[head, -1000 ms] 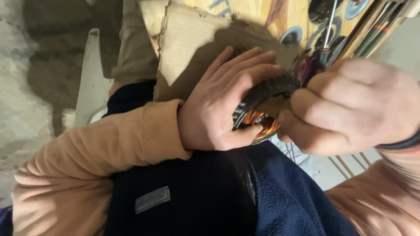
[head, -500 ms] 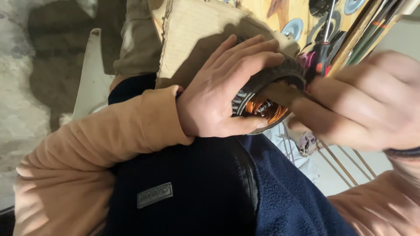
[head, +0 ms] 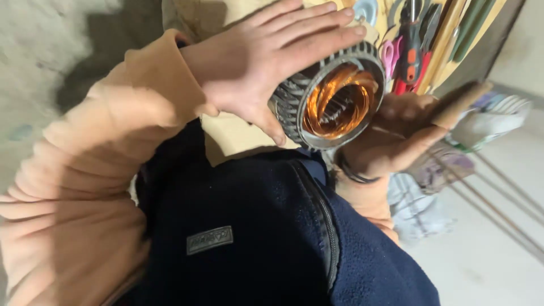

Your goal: The person works on an electric motor stator on a workbench, using pliers to grip and pull copper winding wires from the slots and turning the stator to reach different sides. They then use a wooden stick to press and work the windings inside the stator.

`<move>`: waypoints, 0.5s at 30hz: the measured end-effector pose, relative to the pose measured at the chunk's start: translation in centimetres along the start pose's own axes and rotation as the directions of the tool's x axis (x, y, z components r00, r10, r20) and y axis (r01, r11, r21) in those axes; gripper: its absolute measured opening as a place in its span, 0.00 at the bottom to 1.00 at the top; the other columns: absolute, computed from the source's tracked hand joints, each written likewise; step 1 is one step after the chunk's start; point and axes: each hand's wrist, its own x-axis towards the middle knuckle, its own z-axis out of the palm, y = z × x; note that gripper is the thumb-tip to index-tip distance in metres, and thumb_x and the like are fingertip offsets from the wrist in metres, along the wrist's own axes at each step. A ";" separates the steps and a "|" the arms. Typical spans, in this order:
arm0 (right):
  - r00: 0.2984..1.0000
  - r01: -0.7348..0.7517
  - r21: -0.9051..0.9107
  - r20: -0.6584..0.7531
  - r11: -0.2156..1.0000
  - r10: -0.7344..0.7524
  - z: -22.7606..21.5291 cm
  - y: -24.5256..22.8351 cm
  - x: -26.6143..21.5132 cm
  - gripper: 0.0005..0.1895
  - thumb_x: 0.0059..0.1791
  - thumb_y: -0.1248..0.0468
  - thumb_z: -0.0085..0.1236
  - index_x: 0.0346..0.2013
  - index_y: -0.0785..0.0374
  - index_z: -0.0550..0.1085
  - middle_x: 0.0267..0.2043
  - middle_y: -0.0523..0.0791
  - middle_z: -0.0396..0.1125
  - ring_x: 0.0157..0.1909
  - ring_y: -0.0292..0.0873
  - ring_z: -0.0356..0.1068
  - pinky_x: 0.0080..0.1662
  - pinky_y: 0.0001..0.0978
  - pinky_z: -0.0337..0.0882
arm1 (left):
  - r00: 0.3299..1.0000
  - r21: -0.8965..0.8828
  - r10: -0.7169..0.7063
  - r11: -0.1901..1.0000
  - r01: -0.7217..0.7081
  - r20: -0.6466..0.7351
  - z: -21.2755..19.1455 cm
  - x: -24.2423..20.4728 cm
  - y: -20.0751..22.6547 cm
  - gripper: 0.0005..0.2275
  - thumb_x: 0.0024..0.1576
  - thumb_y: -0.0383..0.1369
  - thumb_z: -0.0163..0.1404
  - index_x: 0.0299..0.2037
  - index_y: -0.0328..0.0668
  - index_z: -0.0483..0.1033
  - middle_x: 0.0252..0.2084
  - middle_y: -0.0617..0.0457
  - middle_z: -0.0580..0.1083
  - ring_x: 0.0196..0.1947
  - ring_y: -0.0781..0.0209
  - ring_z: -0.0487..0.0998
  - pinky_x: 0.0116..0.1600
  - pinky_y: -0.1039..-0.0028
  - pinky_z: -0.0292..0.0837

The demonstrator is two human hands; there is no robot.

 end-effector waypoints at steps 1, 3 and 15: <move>0.994 -0.013 0.045 -0.106 0.999 0.018 2.0 -0.2 -0.9 0.41 0.58 0.46 0.48 0.79 0.58 0.46 0.27 0.38 0.55 0.23 0.31 0.53 0.26 0.26 0.58 | 0.997 -0.021 -0.062 0.998 0.063 0.053 -0.6 0.2 0.4 0.62 0.32 0.56 0.72 0.76 0.40 0.48 0.77 0.39 0.53 0.78 0.43 0.53 0.78 0.47 0.43; 0.969 -0.013 0.114 -0.244 0.993 0.041 3.4 0.0 -1.6 0.43 0.58 0.46 0.44 0.81 0.55 0.39 0.33 0.44 0.56 0.30 0.36 0.54 0.32 0.27 0.59 | 0.982 -0.026 -0.126 0.991 0.131 0.143 -1.1 0.0 1.0 0.60 0.32 0.54 0.72 0.75 0.39 0.50 0.76 0.42 0.56 0.78 0.46 0.55 0.78 0.48 0.43; 0.925 0.007 -0.080 0.380 0.997 0.024 0.9 1.5 4.7 0.14 0.59 0.51 0.48 0.54 0.53 0.67 0.34 0.43 0.63 0.34 0.43 0.61 0.39 0.31 0.62 | 0.875 0.231 -0.317 0.880 0.415 -0.366 6.8 -6.7 8.6 0.43 0.63 0.46 0.65 0.73 0.24 0.47 0.73 0.21 0.48 0.73 0.27 0.61 0.75 0.56 0.67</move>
